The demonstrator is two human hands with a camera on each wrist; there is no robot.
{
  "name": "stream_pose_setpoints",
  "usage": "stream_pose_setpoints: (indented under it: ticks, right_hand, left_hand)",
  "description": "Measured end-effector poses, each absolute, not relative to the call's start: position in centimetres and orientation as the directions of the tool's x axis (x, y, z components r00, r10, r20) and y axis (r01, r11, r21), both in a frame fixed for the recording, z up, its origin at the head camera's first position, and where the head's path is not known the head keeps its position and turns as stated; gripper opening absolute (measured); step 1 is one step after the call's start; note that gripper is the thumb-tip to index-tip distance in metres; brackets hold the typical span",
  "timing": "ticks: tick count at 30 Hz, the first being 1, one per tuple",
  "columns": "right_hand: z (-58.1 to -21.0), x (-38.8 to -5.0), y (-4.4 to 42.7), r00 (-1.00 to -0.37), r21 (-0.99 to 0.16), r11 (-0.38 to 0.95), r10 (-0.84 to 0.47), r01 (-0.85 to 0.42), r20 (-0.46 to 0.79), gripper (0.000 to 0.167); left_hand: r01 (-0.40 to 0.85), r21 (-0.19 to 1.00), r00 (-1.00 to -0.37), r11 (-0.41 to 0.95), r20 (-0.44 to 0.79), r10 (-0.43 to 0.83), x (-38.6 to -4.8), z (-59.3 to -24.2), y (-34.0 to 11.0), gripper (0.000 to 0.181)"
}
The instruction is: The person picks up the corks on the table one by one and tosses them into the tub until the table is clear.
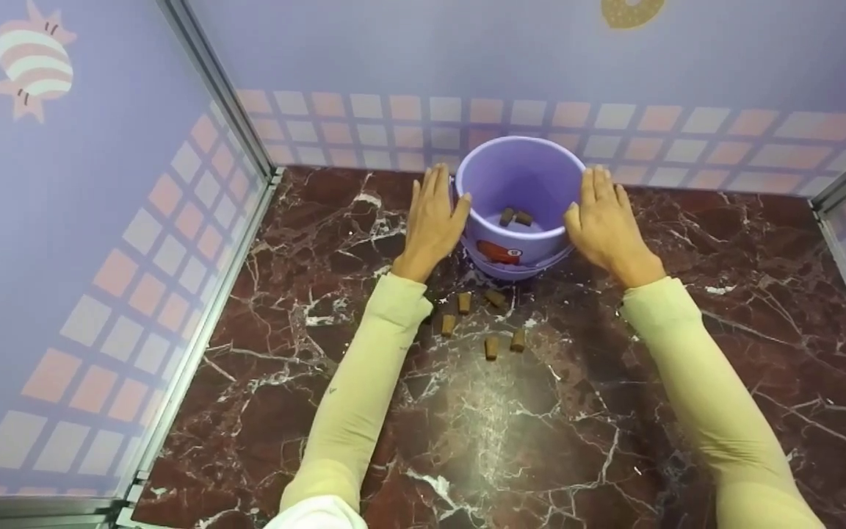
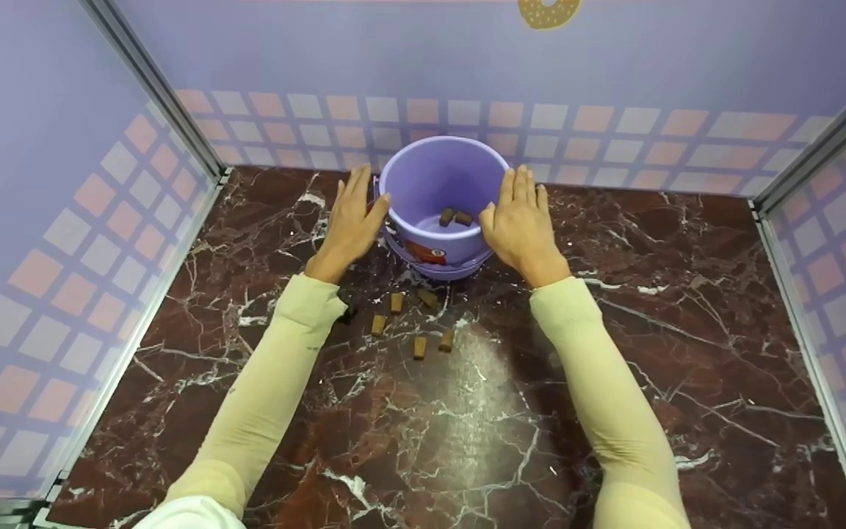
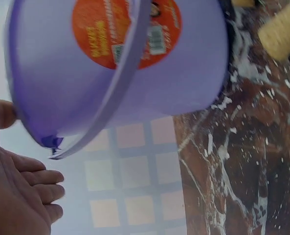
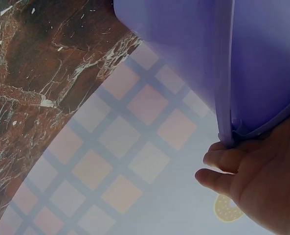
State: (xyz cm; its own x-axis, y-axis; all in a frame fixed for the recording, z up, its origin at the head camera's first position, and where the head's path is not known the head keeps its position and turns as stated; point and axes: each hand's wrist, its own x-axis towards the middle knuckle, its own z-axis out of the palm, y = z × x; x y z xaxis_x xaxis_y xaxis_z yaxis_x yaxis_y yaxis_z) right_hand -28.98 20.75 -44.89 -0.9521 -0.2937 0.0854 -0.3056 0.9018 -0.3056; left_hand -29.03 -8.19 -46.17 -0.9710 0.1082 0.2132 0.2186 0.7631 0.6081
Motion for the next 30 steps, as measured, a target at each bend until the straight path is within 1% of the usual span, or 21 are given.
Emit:
stream_pose_setpoints:
  ticks: [9, 19, 24, 26, 30]
  right_hand:
    - [-44.9, -29.0, 20.7, -0.952, -0.315, 0.899, -0.297, -0.306, 0.078, 0.073]
    - [-45.0, -29.1, 20.9, -0.954, -0.326, 0.897, -0.287, -0.298, 0.083, 0.073]
    - [-45.0, -29.0, 20.9, -0.952, -0.327, 0.894, -0.293, -0.307, 0.092, 0.072]
    - [-45.0, -29.0, 20.9, -0.951, -0.329, 0.893, -0.293, -0.308, 0.095, 0.072]
    - [-45.0, -28.9, 21.0, -0.952, -0.330, 0.893, -0.292, -0.305, 0.092, 0.072]
  left_hand:
    - [0.229, 0.723, -0.958, 0.652, 0.286, 0.020, -26.3, -46.3, -8.3, 0.070]
    - [0.211, 0.813, -0.957, 0.543, 0.285, -0.055, -23.1, -47.1, -8.1, 0.070]
    - [0.158, 0.853, -0.970, 0.496, 0.228, -0.082, -21.4, -47.8, -8.3, 0.069]
    - [0.144, 0.859, -0.973, 0.492, 0.213, -0.086, -20.7, -48.2, -8.3, 0.068]
    - [0.169, 0.842, -0.967, 0.511, 0.241, -0.077, -19.7, -49.6, -8.4, 0.061]
